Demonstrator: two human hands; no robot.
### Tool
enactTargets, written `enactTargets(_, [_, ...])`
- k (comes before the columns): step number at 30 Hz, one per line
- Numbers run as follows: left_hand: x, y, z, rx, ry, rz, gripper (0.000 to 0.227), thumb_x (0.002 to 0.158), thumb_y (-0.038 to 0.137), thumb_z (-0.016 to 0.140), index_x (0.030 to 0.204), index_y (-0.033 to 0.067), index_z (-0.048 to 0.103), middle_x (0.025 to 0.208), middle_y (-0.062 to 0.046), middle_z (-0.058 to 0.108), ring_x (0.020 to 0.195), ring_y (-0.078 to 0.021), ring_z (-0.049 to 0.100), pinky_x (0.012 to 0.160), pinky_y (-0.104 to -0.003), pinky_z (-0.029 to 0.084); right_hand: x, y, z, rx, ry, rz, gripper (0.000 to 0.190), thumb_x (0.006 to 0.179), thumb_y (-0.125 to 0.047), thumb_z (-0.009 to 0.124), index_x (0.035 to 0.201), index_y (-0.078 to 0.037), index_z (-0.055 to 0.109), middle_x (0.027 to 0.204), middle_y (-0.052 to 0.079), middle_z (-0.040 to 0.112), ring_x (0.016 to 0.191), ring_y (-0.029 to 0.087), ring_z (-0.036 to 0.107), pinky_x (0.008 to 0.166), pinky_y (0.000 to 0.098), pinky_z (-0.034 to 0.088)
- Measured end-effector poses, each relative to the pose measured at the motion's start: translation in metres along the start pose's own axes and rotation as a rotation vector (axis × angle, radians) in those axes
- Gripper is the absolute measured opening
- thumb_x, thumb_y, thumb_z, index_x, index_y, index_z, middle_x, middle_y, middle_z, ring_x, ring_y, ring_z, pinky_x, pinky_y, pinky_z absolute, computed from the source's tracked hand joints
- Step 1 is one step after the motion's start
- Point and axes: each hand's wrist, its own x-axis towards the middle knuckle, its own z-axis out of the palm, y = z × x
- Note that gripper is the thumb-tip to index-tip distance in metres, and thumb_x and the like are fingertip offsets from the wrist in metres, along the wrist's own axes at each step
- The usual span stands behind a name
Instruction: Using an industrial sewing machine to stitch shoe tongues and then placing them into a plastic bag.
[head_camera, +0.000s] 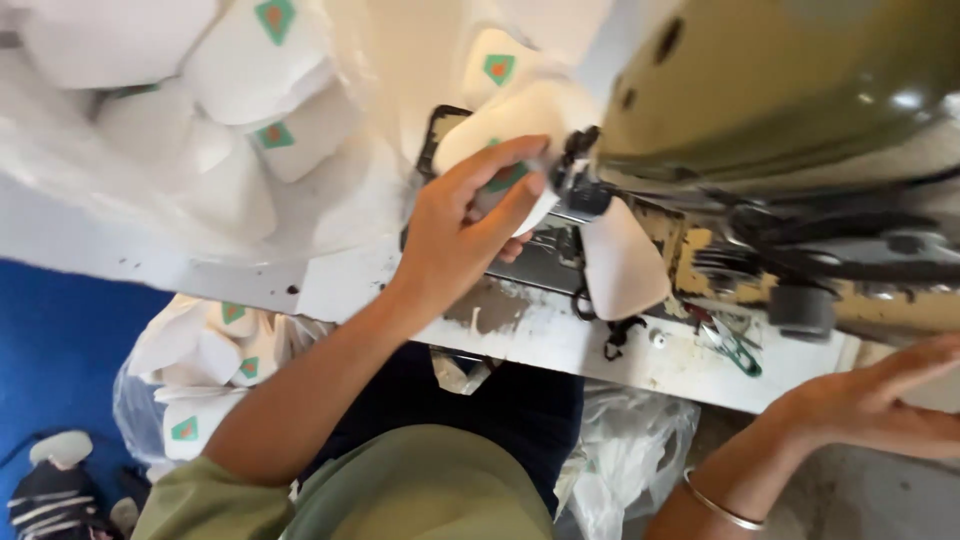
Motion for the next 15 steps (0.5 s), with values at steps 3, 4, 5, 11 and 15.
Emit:
enactTargets(3, [0.005,0.022,-0.031,0.109,-0.089,-0.034,0.038,0.102,0.026,0.068,0.136,0.0085,0.067,0.076,0.0,0.068,0.063,-0.0034,0.061,0.054,-0.022,0.052,-0.07,0.042,0.013,0.081,-0.014,0.057,0.031,0.124,-0.007,0.062,0.148,0.0,0.043,0.145,0.019,0.05,0.133,0.031,0.055,0.11,0.0427,0.053])
enactTargets(4, [0.006,0.024,-0.04,0.276,-0.024,0.034,0.032,0.103,0.024,0.065,0.131,0.0106,0.07,0.072,-0.001,0.067,0.059,-0.0042,0.06,0.052,-0.024,0.05,-0.091,0.054,0.013,0.039,-0.022,0.085,0.03,0.125,-0.007,0.062,0.148,-0.002,0.043,0.146,0.016,0.049,0.132,0.027,0.054,0.11,0.0415,0.051])
enactTargets(5, [0.008,0.027,-0.048,0.442,0.043,0.099,0.027,0.103,0.022,0.063,0.127,0.0128,0.074,0.067,-0.001,0.066,0.055,-0.005,0.058,0.05,-0.025,0.049,-0.11,0.067,0.015,-0.003,-0.031,0.113,0.029,0.126,-0.007,0.062,0.147,-0.004,0.044,0.147,0.013,0.048,0.13,0.023,0.054,0.11,0.0403,0.049])
enactTargets(11, [0.07,-0.022,-0.214,1.071,0.542,0.745,0.023,0.112,0.005,0.062,0.135,0.0055,0.064,0.127,-0.014,0.071,0.115,-0.0319,0.067,0.1,-0.04,0.053,-0.054,0.059,-0.001,0.046,0.112,0.05,0.05,0.117,-0.018,0.066,0.145,0.01,0.036,0.143,0.029,0.042,0.133,0.04,0.054,0.114,0.0501,0.058])
enactTargets(15, [0.095,-0.002,-0.262,1.147,0.335,0.608,0.043,0.107,0.014,0.072,0.144,0.0009,0.055,0.127,-0.018,0.068,0.113,-0.0386,0.063,0.102,-0.046,0.046,-0.011,-0.026,-0.013,0.348,0.1,0.159,0.048,0.112,-0.027,0.066,0.136,0.009,0.046,0.131,0.026,0.06,0.121,0.036,0.065,0.108,0.0503,0.061])
